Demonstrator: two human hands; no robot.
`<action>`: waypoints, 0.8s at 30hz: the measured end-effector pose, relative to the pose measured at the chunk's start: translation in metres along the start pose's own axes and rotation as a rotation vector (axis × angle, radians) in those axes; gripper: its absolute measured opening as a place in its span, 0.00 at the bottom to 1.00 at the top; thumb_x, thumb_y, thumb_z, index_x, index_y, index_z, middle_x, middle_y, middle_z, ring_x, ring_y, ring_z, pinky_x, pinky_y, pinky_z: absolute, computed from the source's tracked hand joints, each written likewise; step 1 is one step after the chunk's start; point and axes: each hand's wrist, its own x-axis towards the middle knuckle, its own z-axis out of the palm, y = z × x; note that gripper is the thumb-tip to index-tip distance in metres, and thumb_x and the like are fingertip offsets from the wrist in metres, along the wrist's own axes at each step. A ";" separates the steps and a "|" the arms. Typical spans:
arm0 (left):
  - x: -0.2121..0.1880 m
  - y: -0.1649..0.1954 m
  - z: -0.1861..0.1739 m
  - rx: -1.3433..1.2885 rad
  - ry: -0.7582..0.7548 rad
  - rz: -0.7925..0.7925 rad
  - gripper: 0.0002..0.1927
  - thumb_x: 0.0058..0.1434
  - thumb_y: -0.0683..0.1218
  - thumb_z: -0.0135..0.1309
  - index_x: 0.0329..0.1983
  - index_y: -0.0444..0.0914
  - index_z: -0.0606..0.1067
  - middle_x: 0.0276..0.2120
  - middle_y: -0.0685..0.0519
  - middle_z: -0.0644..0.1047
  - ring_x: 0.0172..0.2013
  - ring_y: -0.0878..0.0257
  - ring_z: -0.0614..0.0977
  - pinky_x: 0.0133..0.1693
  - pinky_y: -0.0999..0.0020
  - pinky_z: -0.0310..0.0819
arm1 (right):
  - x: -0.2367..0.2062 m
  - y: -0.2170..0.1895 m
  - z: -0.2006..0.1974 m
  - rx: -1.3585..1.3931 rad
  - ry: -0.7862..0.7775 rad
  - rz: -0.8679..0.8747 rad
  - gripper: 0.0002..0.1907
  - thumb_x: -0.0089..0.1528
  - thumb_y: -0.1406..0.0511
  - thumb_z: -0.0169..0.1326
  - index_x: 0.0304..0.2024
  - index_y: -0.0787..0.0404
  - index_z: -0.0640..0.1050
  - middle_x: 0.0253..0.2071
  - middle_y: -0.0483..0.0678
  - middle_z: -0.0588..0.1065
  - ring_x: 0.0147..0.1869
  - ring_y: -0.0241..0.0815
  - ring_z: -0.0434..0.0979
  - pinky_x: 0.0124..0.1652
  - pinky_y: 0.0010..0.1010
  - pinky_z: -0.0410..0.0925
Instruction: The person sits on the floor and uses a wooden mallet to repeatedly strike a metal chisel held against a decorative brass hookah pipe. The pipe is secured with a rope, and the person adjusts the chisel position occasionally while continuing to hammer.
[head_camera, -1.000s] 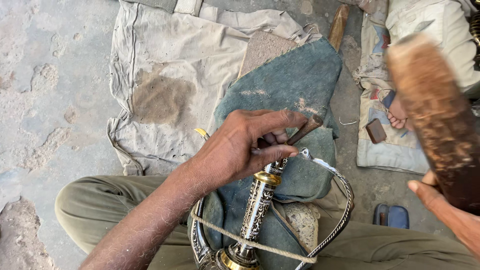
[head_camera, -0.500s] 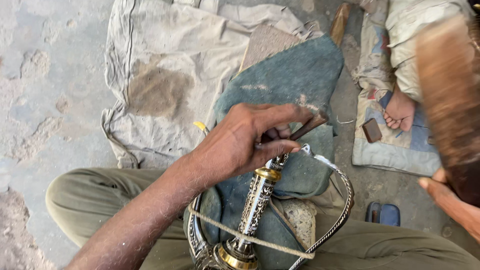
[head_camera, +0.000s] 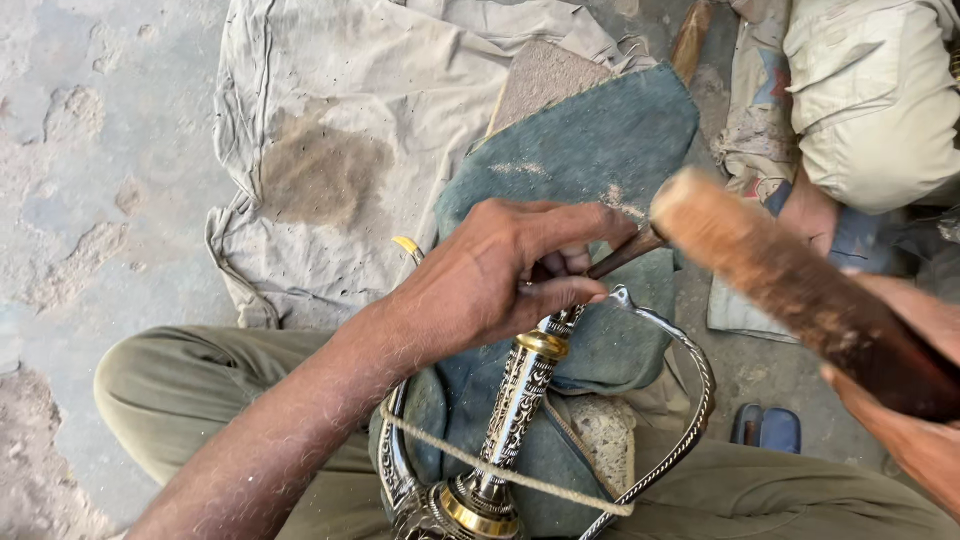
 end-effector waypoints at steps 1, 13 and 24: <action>0.000 0.000 -0.001 -0.004 0.003 0.004 0.23 0.64 0.46 0.63 0.60 0.41 0.72 0.37 0.52 0.80 0.35 0.62 0.85 0.34 0.67 0.82 | -0.005 -0.001 0.001 0.038 0.073 -0.027 0.17 0.64 0.65 0.64 0.52 0.65 0.75 0.42 0.55 0.79 0.43 0.48 0.81 0.50 0.39 0.77; 0.003 -0.002 0.003 -0.028 -0.002 -0.118 0.22 0.62 0.46 0.65 0.58 0.42 0.73 0.29 0.56 0.79 0.28 0.68 0.83 0.30 0.68 0.79 | 0.034 -0.012 -0.022 0.037 -0.194 -0.271 0.31 0.60 0.71 0.56 0.67 0.59 0.71 0.38 0.46 0.75 0.33 0.34 0.81 0.33 0.25 0.75; 0.005 0.000 0.000 -0.028 -0.007 -0.070 0.22 0.62 0.44 0.65 0.58 0.41 0.74 0.29 0.56 0.79 0.30 0.66 0.82 0.30 0.68 0.78 | 0.011 -0.111 -0.032 0.024 0.091 -0.374 0.28 0.57 0.72 0.62 0.61 0.61 0.75 0.38 0.50 0.76 0.34 0.39 0.79 0.34 0.30 0.74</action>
